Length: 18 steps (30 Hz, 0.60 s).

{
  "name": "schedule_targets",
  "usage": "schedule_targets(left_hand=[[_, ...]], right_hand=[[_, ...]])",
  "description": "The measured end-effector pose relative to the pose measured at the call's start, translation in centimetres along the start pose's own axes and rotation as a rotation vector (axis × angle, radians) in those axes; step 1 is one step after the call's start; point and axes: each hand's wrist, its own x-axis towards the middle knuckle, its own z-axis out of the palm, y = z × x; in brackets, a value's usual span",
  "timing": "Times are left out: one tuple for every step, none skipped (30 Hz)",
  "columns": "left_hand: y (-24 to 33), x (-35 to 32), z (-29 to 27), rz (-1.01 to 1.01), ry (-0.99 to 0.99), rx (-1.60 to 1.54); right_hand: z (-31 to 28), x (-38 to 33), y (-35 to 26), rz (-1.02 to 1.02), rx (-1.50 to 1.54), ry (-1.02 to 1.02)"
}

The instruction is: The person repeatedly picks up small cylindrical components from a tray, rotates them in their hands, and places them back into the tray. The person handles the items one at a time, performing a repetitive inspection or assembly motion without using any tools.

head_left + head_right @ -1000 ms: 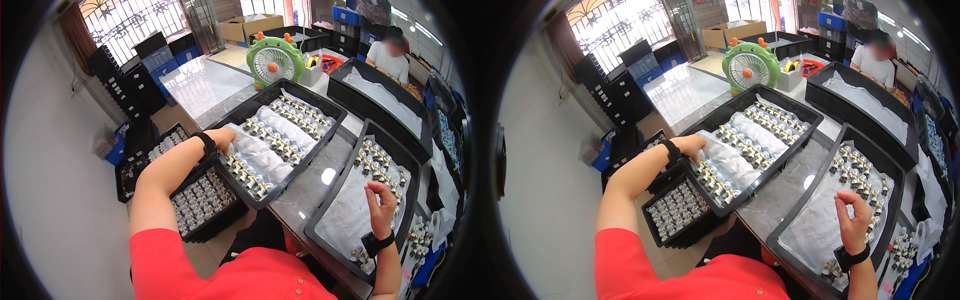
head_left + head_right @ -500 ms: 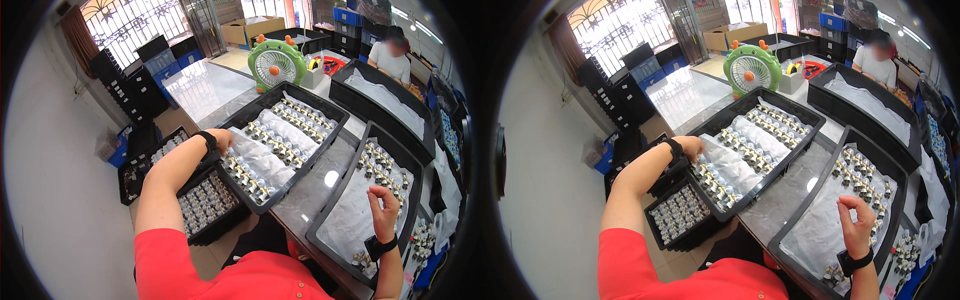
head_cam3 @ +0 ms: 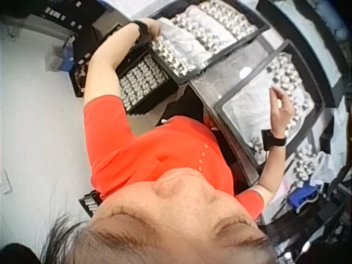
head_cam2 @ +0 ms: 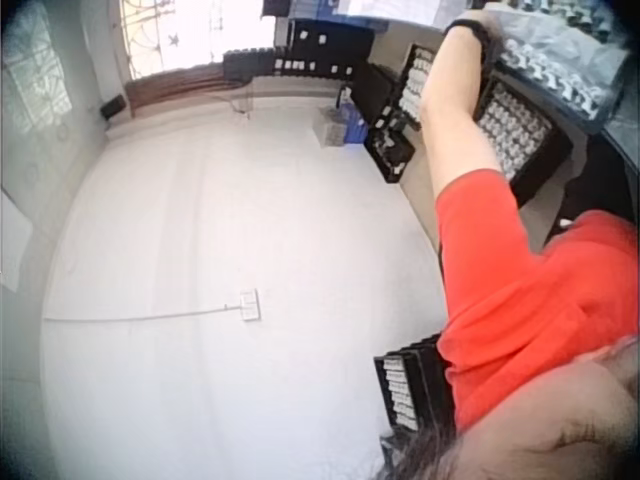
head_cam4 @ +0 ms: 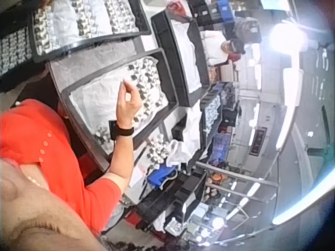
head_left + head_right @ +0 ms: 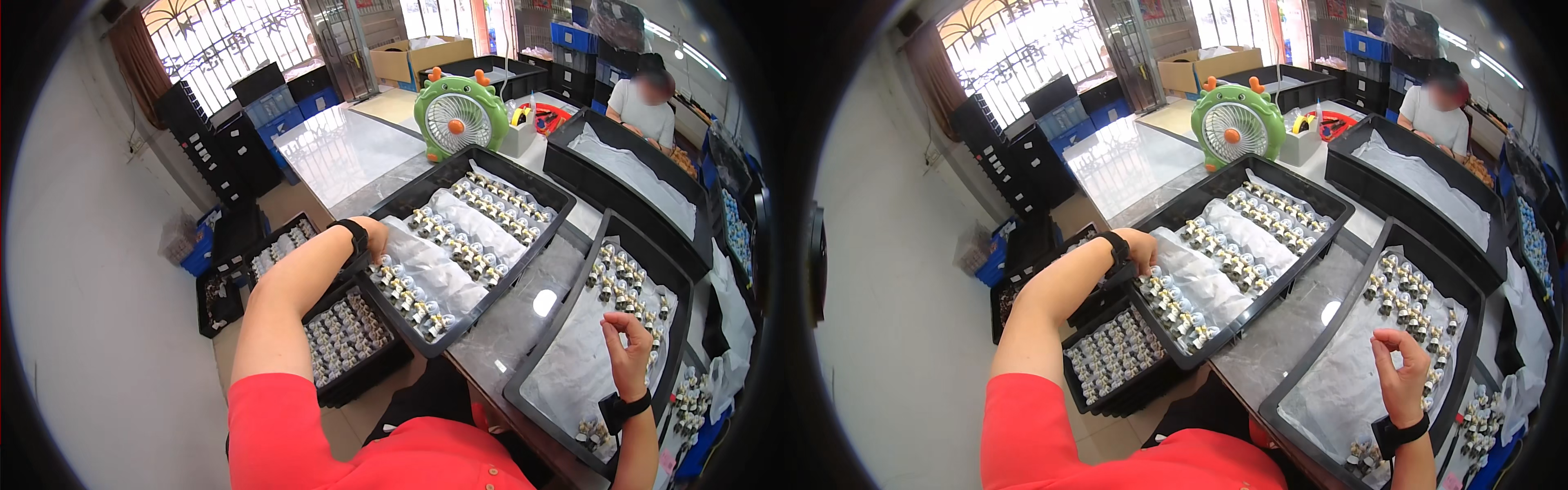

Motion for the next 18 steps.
schedule_targets(left_hand=[[0.1,-0.2,-0.1,0.004,0.005,-0.006],[-0.5,0.0,-0.2,-0.036,0.029,-0.015],[-1.3,0.3,-0.3,-0.075,0.052,-0.026],[-2.0,0.4,-0.4,-0.115,0.076,-0.037],[-2.6,0.5,-0.5,-0.114,0.099,-0.135],[-2.6,0.3,-0.8,-0.108,0.123,-0.231],[-2.6,0.1,-1.0,-0.101,0.146,-0.327],[-3.1,0.9,-0.8,-0.071,0.151,-0.352],[-3.1,1.3,-0.7,-0.064,0.147,-0.216],[-2.8,1.8,-0.6,-0.054,0.145,-0.079],[-2.3,2.5,-0.2,-0.04,0.141,0.059],[-2.7,2.8,0.7,-0.011,0.096,0.133],[-5.0,4.8,1.8,0.004,0.078,0.196],[-6.7,5.8,2.5,0.012,0.087,0.305],[-4.3,3.6,1.2,-0.041,0.11,0.285],[-4.1,1.8,0.7,-0.002,0.211,0.327],[-1.3,-1.1,-0.5,-0.015,0.305,0.253],[-0.7,-1.7,-1.2,0.036,0.269,0.202]], right_hand=[[0.0,0.0,0.1,-0.002,-0.004,0.0],[0.1,0.1,0.1,-0.005,-0.001,-0.002],[0.1,0.1,0.0,-0.006,0.0,-0.006],[0.2,0.1,0.0,-0.009,0.001,-0.011],[0.3,0.1,0.1,-0.008,0.001,-0.014],[0.2,0.1,0.1,-0.007,-0.003,-0.014],[0.1,0.0,0.2,-0.006,-0.008,-0.013],[0.0,0.0,0.2,-0.001,-0.01,-0.006],[-0.2,0.0,0.2,0.003,-0.014,0.004],[-0.4,0.0,0.1,0.008,-0.02,0.016],[-0.7,0.0,0.0,-0.001,-0.046,0.027],[-0.9,0.3,-0.2,-0.013,-0.067,0.034],[-1.2,0.6,-0.5,-0.022,-0.09,0.044],[-1.4,0.9,-0.7,-0.01,-0.12,0.064],[-2.2,0.9,-0.6,0.0,-0.111,0.058],[-2.9,1.2,-1.0,0.036,-0.117,0.038],[-3.6,1.3,-0.5,0.022,-0.12,0.038],[-4.3,1.6,-0.3,0.063,-0.113,-0.022]])
